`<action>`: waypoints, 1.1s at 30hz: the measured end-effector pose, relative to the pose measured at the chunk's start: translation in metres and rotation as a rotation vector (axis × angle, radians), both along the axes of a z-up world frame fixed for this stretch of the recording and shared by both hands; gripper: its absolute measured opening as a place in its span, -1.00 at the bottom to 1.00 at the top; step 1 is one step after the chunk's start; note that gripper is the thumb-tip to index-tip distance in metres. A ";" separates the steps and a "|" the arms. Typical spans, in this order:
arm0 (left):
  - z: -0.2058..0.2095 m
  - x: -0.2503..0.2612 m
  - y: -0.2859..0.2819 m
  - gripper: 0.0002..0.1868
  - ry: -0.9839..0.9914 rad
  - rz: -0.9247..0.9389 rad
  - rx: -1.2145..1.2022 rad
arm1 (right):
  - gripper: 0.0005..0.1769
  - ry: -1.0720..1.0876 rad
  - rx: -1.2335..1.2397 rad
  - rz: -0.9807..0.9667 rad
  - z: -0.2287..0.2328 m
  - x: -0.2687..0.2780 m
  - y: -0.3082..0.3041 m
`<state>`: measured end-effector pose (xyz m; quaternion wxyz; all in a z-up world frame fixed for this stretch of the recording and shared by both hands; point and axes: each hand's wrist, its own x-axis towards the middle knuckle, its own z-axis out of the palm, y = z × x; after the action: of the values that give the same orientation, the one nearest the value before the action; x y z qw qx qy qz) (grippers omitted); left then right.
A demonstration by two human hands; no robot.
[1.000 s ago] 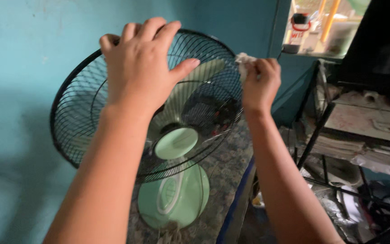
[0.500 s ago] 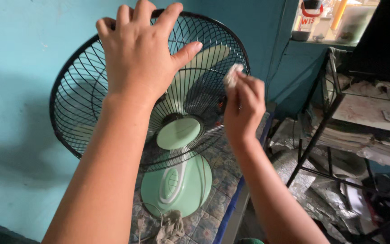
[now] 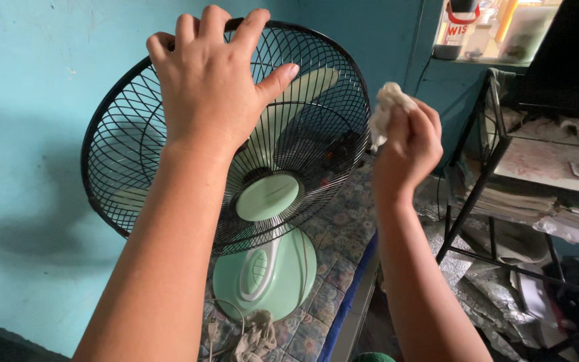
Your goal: The person wipes the front metal cage and blades of a green table fan using a white cloth. They rotate the fan head to reach different sections and continue wiping the cage and blades throughout the clip.
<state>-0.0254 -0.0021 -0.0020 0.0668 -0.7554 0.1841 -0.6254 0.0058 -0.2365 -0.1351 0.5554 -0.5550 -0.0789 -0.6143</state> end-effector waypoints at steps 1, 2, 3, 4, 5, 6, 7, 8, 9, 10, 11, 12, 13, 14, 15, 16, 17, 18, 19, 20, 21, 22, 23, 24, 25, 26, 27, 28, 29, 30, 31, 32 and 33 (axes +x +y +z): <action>0.000 0.000 0.000 -0.31 0.001 0.003 -0.001 | -0.83 -0.020 -0.066 -0.009 0.001 0.008 0.006; -0.001 0.001 0.001 -0.31 -0.001 0.012 -0.003 | -0.81 -0.040 -0.131 -0.017 0.000 0.017 0.018; -0.001 0.001 0.000 -0.32 -0.004 0.018 -0.005 | -0.79 -0.061 -0.197 -0.028 -0.002 0.024 0.025; -0.001 0.002 -0.001 -0.33 -0.007 0.024 -0.007 | -0.78 -0.073 -0.181 -0.017 -0.006 0.028 0.028; 0.000 0.002 -0.002 -0.33 -0.010 0.025 -0.003 | -0.78 -0.085 -0.164 -0.005 -0.010 0.032 0.031; 0.000 0.003 -0.002 -0.33 -0.014 0.025 0.001 | -0.77 -0.097 -0.148 0.007 -0.013 0.034 0.031; 0.000 0.003 -0.001 -0.33 -0.015 0.026 0.005 | -0.80 -0.086 -0.150 0.021 -0.017 0.033 0.032; 0.001 0.004 0.000 -0.33 -0.017 0.031 0.004 | -0.83 -0.076 -0.151 0.035 -0.021 0.030 0.033; 0.001 0.004 -0.001 -0.33 -0.015 0.033 0.002 | -0.86 -0.060 -0.154 0.046 -0.025 0.026 0.031; 0.000 0.005 -0.002 -0.33 -0.013 0.035 0.001 | -0.81 -0.034 -0.181 0.037 -0.033 0.018 0.033; 0.000 0.005 -0.003 -0.33 -0.010 0.027 -0.005 | -0.76 -0.016 -0.208 0.028 -0.041 0.009 0.041; 0.001 0.005 -0.003 -0.33 -0.006 0.018 -0.011 | -0.70 0.003 -0.234 0.020 -0.049 0.000 0.049; 0.002 0.005 -0.003 -0.34 -0.004 0.013 -0.016 | -0.66 0.008 -0.289 -0.008 -0.056 -0.008 0.058; 0.003 0.005 -0.002 -0.35 -0.014 0.015 -0.011 | -0.63 0.014 -0.344 -0.036 -0.064 -0.015 0.067; 0.001 0.003 -0.001 -0.36 -0.015 0.016 -0.005 | -0.59 0.029 -0.397 -0.063 -0.071 -0.020 0.073; -0.001 0.003 0.000 -0.37 -0.016 0.017 0.001 | -0.55 0.057 -0.429 -0.056 -0.075 -0.021 0.077; -0.002 0.003 0.000 -0.37 -0.028 0.013 0.006 | -0.49 0.080 -0.459 -0.048 -0.076 -0.019 0.081; -0.002 0.003 0.000 -0.37 -0.039 0.008 0.010 | -0.42 0.103 -0.488 -0.040 -0.076 -0.016 0.083; -0.003 0.004 0.000 -0.37 -0.052 0.004 0.013 | -0.40 0.127 -0.461 0.013 -0.074 -0.012 0.083; -0.004 0.003 -0.001 -0.35 -0.042 0.011 0.003 | -0.37 0.150 -0.434 0.066 -0.071 -0.008 0.083; -0.003 0.004 -0.002 -0.34 -0.036 0.017 -0.005 | -0.33 0.171 -0.404 0.118 -0.066 -0.003 0.083; -0.001 0.004 -0.002 -0.32 -0.030 0.024 -0.013 | -0.33 0.157 -0.392 0.099 -0.059 0.004 0.082; -0.002 0.005 -0.004 -0.32 -0.036 0.032 -0.014 | -0.33 0.145 -0.381 0.079 -0.053 0.009 0.079; -0.002 0.006 -0.005 -0.33 -0.042 0.039 -0.016 | -0.33 0.133 -0.370 0.058 -0.048 0.015 0.075; -0.002 0.006 -0.007 -0.33 -0.047 0.048 -0.018 | -0.32 0.150 -0.337 0.088 -0.042 0.021 0.070; -0.002 0.006 -0.008 -0.33 -0.052 0.043 -0.019 | -0.32 0.168 -0.304 0.117 -0.036 0.027 0.065; -0.002 0.007 -0.008 -0.32 -0.057 0.039 -0.022 | -0.31 0.186 -0.273 0.147 -0.031 0.034 0.059; -0.002 0.008 -0.007 -0.32 -0.061 0.035 -0.025 | -0.33 0.187 -0.255 0.169 -0.024 0.042 0.052; -0.002 0.008 -0.007 -0.32 -0.048 0.035 -0.026 | -0.34 0.190 -0.237 0.191 -0.017 0.050 0.044; -0.001 0.008 -0.006 -0.32 -0.036 0.035 -0.027 | -0.35 0.194 -0.218 0.213 -0.014 0.055 0.038; -0.002 0.008 -0.007 -0.33 -0.023 0.034 -0.028 | -0.38 0.189 -0.225 0.231 -0.012 0.058 0.034; -0.002 0.007 -0.008 -0.34 -0.035 0.034 -0.026 | -0.41 0.184 -0.232 0.250 -0.011 0.059 0.029; -0.002 0.007 -0.008 -0.35 -0.049 0.033 -0.025 | -0.44 0.177 -0.240 0.266 -0.012 0.058 0.029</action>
<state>-0.0183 -0.0105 -0.0038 0.0722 -0.7434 0.1621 -0.6448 0.0637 -0.2079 -0.1471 0.5663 -0.6536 -0.1752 -0.4705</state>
